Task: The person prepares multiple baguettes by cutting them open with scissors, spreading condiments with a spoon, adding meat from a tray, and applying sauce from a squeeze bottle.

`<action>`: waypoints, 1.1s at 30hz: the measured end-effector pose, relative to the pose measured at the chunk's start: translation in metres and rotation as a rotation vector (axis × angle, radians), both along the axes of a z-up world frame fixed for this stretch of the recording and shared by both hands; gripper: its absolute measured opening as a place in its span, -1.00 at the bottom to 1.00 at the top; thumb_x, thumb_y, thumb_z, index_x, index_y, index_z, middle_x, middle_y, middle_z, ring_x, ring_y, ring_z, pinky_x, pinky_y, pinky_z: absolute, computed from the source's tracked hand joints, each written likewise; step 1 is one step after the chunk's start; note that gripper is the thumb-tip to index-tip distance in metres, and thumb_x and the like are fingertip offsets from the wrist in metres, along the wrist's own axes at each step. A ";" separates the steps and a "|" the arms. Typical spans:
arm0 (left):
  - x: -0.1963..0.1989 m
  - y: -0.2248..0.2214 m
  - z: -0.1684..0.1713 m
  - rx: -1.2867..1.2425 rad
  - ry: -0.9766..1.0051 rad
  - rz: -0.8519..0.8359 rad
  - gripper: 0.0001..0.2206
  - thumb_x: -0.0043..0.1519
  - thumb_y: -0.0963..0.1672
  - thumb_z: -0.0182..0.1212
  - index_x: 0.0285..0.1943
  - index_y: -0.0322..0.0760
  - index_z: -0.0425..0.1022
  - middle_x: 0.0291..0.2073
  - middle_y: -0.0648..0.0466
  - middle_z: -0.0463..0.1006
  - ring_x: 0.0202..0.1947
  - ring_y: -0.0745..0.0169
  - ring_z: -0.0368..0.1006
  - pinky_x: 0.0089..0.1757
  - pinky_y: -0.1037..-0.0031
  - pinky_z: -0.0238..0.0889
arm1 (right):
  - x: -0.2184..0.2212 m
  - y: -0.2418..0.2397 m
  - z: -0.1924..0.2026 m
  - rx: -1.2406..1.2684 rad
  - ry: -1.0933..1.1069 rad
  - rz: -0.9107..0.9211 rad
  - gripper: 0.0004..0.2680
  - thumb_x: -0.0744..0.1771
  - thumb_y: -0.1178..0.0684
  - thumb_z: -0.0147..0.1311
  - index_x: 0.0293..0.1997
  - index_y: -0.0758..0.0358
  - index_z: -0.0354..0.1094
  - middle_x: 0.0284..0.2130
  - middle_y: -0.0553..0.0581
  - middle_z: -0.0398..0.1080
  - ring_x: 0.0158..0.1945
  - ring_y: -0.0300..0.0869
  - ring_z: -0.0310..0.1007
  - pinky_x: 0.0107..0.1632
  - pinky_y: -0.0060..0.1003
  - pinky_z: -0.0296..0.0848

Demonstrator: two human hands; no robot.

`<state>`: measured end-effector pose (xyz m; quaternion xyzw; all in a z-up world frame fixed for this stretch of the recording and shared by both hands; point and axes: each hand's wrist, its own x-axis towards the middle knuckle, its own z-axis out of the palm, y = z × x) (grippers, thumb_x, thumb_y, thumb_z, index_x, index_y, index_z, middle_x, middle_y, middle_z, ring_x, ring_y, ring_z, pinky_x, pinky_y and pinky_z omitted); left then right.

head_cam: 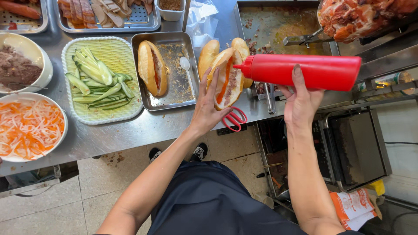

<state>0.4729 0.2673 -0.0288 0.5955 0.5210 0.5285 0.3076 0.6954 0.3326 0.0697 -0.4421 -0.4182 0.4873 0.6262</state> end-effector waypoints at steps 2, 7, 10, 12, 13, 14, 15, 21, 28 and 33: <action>-0.003 -0.001 0.002 0.009 0.005 -0.011 0.18 -0.11 -0.16 0.64 0.64 0.03 -0.25 0.55 -0.18 -0.19 0.54 -0.32 -0.12 0.41 0.09 -0.02 | 0.006 0.011 -0.018 -0.170 0.149 -0.030 -0.56 0.25 -0.07 0.35 0.19 0.22 0.26 0.02 0.15 0.44 0.09 -0.01 0.54 0.08 0.00 0.64; -0.033 -0.003 -0.009 -0.164 0.078 0.089 0.14 -0.07 -0.11 0.56 0.63 0.03 -0.30 0.56 -0.17 -0.21 0.35 -0.25 0.26 0.12 0.24 0.36 | 0.023 0.013 -0.066 -0.476 0.463 0.010 -0.44 0.22 -0.31 0.31 0.25 0.18 0.29 0.09 0.15 0.47 0.13 0.00 0.56 0.11 -0.18 0.64; -0.062 0.005 -0.025 -0.250 0.243 0.221 0.12 -0.05 -0.08 0.54 0.61 0.03 -0.31 0.55 -0.20 -0.21 0.19 -0.20 0.44 -0.09 0.29 0.54 | 0.039 0.017 -0.085 -0.503 0.534 0.011 -0.43 0.24 -0.36 0.26 0.27 0.17 0.31 0.11 0.16 0.48 0.12 -0.03 0.57 0.08 -0.25 0.63; -0.078 0.015 -0.036 -0.201 0.361 0.288 0.12 -0.04 -0.07 0.54 0.62 0.02 -0.30 0.53 -0.23 -0.19 0.16 -0.25 0.45 -0.15 0.26 0.57 | 0.051 0.022 -0.092 -0.477 0.604 -0.008 -0.44 0.26 -0.35 0.26 0.29 0.22 0.30 0.13 0.19 0.47 0.14 -0.04 0.57 0.11 -0.23 0.66; -0.083 0.022 -0.042 -0.154 0.395 0.302 0.12 -0.03 -0.06 0.55 0.63 0.02 -0.30 0.53 -0.24 -0.19 0.17 -0.29 0.44 -0.16 0.24 0.57 | 0.058 0.025 -0.093 -0.467 0.633 -0.023 -0.44 0.28 -0.34 0.25 0.29 0.24 0.30 0.13 0.20 0.47 0.13 -0.03 0.57 0.11 -0.23 0.66; -0.087 0.028 -0.046 -0.107 0.428 0.315 0.12 -0.02 -0.05 0.55 0.64 0.02 -0.30 0.52 -0.25 -0.18 0.19 -0.34 0.42 -0.17 0.22 0.56 | 0.063 0.029 -0.095 -0.457 0.663 -0.039 -0.44 0.29 -0.34 0.25 0.29 0.26 0.30 0.13 0.21 0.47 0.13 -0.03 0.57 0.11 -0.23 0.67; -0.089 0.035 -0.049 -0.146 0.463 0.317 0.11 -0.01 -0.05 0.55 0.64 0.04 -0.29 0.52 -0.26 -0.18 0.13 -0.32 0.46 -0.17 0.22 0.56 | 0.070 0.031 -0.095 -0.445 0.690 -0.058 -0.44 0.30 -0.34 0.25 0.30 0.29 0.31 0.13 0.23 0.47 0.12 -0.02 0.57 0.11 -0.23 0.68; -0.081 0.044 -0.043 -0.309 0.664 0.351 0.02 0.02 -0.06 0.52 0.63 0.11 -0.19 0.54 -0.25 -0.12 -0.14 -0.24 0.58 -0.24 0.17 0.53 | 0.121 0.040 -0.103 -0.397 0.897 -0.107 -0.41 0.28 -0.33 0.19 0.31 0.36 0.30 0.13 0.33 0.48 0.13 0.10 0.62 0.03 -0.22 0.64; -0.027 0.078 -0.039 -0.220 0.718 0.376 -0.35 0.15 0.00 0.48 0.38 -0.23 0.29 0.17 -0.10 0.31 0.02 -0.21 0.43 -0.11 0.13 0.41 | 0.208 0.069 -0.141 -0.411 1.137 -0.262 -0.43 0.21 -0.30 0.25 0.25 0.29 0.38 -0.07 0.26 0.57 -0.09 -0.01 0.67 -0.29 -0.32 0.67; 0.019 0.109 -0.052 -0.236 0.704 0.350 -0.55 0.11 -0.01 0.44 0.14 -0.22 0.51 0.10 -0.09 0.40 0.14 -0.13 0.27 0.08 0.13 0.28 | 0.241 0.102 -0.158 -0.525 1.518 -0.481 -0.03 0.34 -0.17 0.36 0.55 0.38 -0.77 0.03 0.37 0.52 -0.03 -0.01 0.61 -0.20 -0.29 0.65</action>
